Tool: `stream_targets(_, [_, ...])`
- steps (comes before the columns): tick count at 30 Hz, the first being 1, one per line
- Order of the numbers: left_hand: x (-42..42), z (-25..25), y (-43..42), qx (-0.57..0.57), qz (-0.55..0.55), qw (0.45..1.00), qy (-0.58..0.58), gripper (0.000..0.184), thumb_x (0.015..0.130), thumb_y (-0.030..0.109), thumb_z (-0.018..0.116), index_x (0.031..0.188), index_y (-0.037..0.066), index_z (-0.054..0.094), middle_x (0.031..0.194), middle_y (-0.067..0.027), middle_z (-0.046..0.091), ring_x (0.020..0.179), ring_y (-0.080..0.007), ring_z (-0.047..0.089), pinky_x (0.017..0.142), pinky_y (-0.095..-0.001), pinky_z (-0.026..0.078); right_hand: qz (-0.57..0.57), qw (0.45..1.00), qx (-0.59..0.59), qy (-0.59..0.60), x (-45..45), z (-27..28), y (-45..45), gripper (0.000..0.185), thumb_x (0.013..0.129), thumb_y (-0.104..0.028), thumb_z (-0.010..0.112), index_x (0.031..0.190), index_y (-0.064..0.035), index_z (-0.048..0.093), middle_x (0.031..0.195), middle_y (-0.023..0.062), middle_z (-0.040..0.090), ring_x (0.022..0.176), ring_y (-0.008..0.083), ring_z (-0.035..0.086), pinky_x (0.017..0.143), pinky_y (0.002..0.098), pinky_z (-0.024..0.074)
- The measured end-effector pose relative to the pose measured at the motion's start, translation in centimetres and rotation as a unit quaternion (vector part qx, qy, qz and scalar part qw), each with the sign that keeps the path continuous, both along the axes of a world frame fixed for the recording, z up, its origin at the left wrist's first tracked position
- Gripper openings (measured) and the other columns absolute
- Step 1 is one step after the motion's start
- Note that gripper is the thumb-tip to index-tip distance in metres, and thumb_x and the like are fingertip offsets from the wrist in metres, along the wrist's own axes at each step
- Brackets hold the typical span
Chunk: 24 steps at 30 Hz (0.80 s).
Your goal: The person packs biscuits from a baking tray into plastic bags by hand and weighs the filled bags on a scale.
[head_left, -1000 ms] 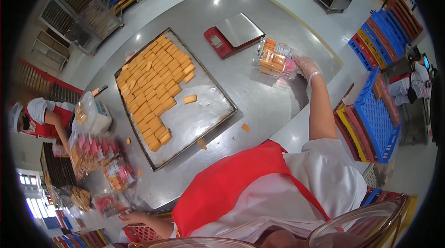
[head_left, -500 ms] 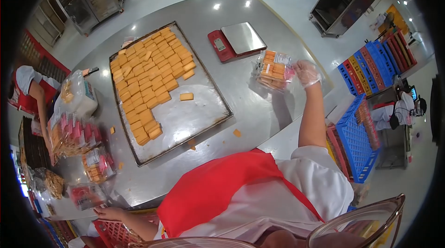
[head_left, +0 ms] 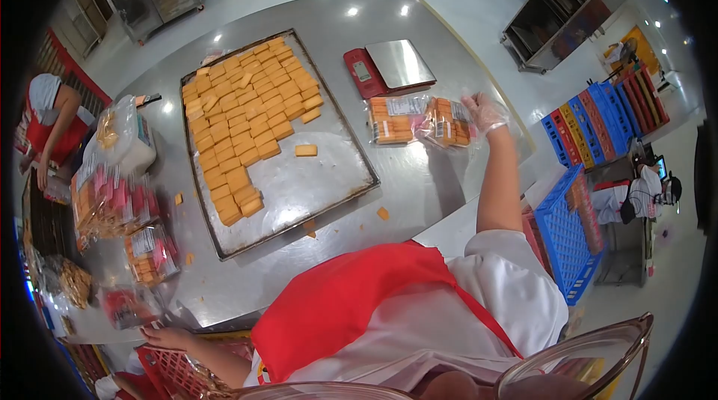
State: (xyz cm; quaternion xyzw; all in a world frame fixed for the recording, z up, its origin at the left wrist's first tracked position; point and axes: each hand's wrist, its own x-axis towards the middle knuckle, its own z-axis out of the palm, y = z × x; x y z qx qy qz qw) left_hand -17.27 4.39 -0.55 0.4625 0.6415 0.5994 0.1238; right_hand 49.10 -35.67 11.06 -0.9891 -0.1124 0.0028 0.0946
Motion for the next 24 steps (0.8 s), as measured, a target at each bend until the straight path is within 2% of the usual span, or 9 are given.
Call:
stream_targets(2, [-0.1,-0.2,0.0,0.001,-0.009,1.0,-0.017,0.041,0.092,0.03,0.035,0.118,-0.001,0.044,0.117,-0.0174,0.046,0.101,-0.029,0.05,0.083,-0.0341,0.045,0.0,0.999,-0.002,0.035,-0.8,0.0,1.0,0.054,0.08,-0.053,0.048,0.108,-0.0065,0.055,0.087,0.0152,0.062,0.088,0.0296,0.058,0.079,0.0383,0.0425])
stream_targets(5, [0.6,0.4,-0.2,0.002,-0.018,0.999,-0.046,0.042,0.092,0.03,0.035,0.118,-0.001,0.043,0.117,-0.0173,0.046,0.102,-0.029,0.049,0.083,-0.0341,0.045,0.054,0.989,-0.037,0.136,-2.3,1.5,4.1,0.059,0.077,-0.05,0.05,0.118,-0.0078,0.048,0.101,0.0164,0.059,0.097,0.0308,0.055,0.084,0.0356,0.0406])
stream_targets(6, [0.7,0.6,-0.3,0.002,-0.019,0.998,-0.055,0.042,0.092,0.03,0.035,0.118,-0.001,0.043,0.118,-0.0172,0.046,0.102,-0.029,0.049,0.083,-0.0341,0.045,0.134,0.988,-0.056,0.046,-2.3,0.5,4.6,0.06,0.076,-0.049,0.051,0.119,-0.0082,0.046,0.103,0.0165,0.058,0.098,0.0307,0.054,0.085,0.0356,0.0407])
stream_targets(8, [0.4,0.2,0.0,0.0,-0.016,0.998,-0.054,0.042,0.092,0.03,0.035,0.119,-0.001,0.043,0.118,-0.0172,0.045,0.102,-0.0287,0.049,0.083,-0.034,0.044,0.288,0.944,-0.089,-0.137,-2.1,-2.2,5.6,0.064,0.074,-0.048,0.053,0.123,-0.0088,0.043,0.107,0.0168,0.056,0.1,0.0305,0.053,0.086,0.0355,0.0409])
stream_targets(11, [1.0,0.7,-0.1,0.002,-0.013,0.997,-0.077,0.041,0.092,0.03,0.036,0.119,-0.001,0.043,0.118,-0.017,0.046,0.102,-0.0284,0.049,0.083,-0.0339,0.044,0.267,0.948,-0.171,0.01,-3.9,-0.9,9.2,0.058,0.075,-0.045,0.054,0.12,-0.0091,0.047,0.11,0.0158,0.055,0.102,0.0284,0.053,0.086,0.0365,0.0411])
stream_targets(15, [0.4,0.1,0.2,0.005,-0.021,0.997,-0.073,0.04,0.092,0.028,0.038,0.118,-0.001,0.043,0.116,-0.0163,0.047,0.101,-0.0276,0.05,0.084,-0.034,0.043,0.235,0.946,-0.212,0.074,-3.2,-1.5,11.5,0.04,0.078,-0.035,0.052,0.108,-0.009,0.053,0.098,0.0137,0.06,0.094,0.0294,0.056,0.082,0.0375,0.0433])
stream_targets(18, [0.4,-0.1,0.0,0.01,-0.011,0.999,-0.03,0.039,0.091,0.027,0.039,0.118,-0.001,0.044,0.115,-0.016,0.048,0.101,-0.0269,0.05,0.085,-0.0339,0.042,0.329,0.912,-0.223,0.105,-1.7,-2.4,12.4,0.033,0.078,-0.031,0.052,0.103,-0.0097,0.056,0.092,0.0131,0.061,0.087,0.0308,0.058,0.076,0.0402,0.0442])
stream_targets(21, [0.6,-0.1,-0.1,0.008,0.004,0.999,-0.032,0.039,0.091,0.026,0.041,0.117,-0.002,0.044,0.115,-0.0164,0.048,0.101,-0.0264,0.05,0.086,-0.0334,0.041,0.399,0.894,-0.18,0.094,-0.9,-2.9,12.1,0.027,0.077,-0.026,0.054,0.099,-0.01,0.057,0.084,0.0127,0.061,0.08,0.0273,0.058,0.069,0.0377,0.045])
stream_targets(24, [0.5,-0.1,0.0,0.023,-0.009,0.999,-0.048,0.039,0.091,0.026,0.042,0.117,-0.002,0.043,0.115,-0.0169,0.048,0.101,-0.0262,0.05,0.086,-0.0328,0.041,0.332,0.929,0.06,0.154,-1.9,-0.3,11.3,0.021,0.082,-0.025,0.051,0.095,-0.0078,0.055,0.079,0.0063,0.059,0.073,0.0185,0.056,0.065,0.032,0.044])
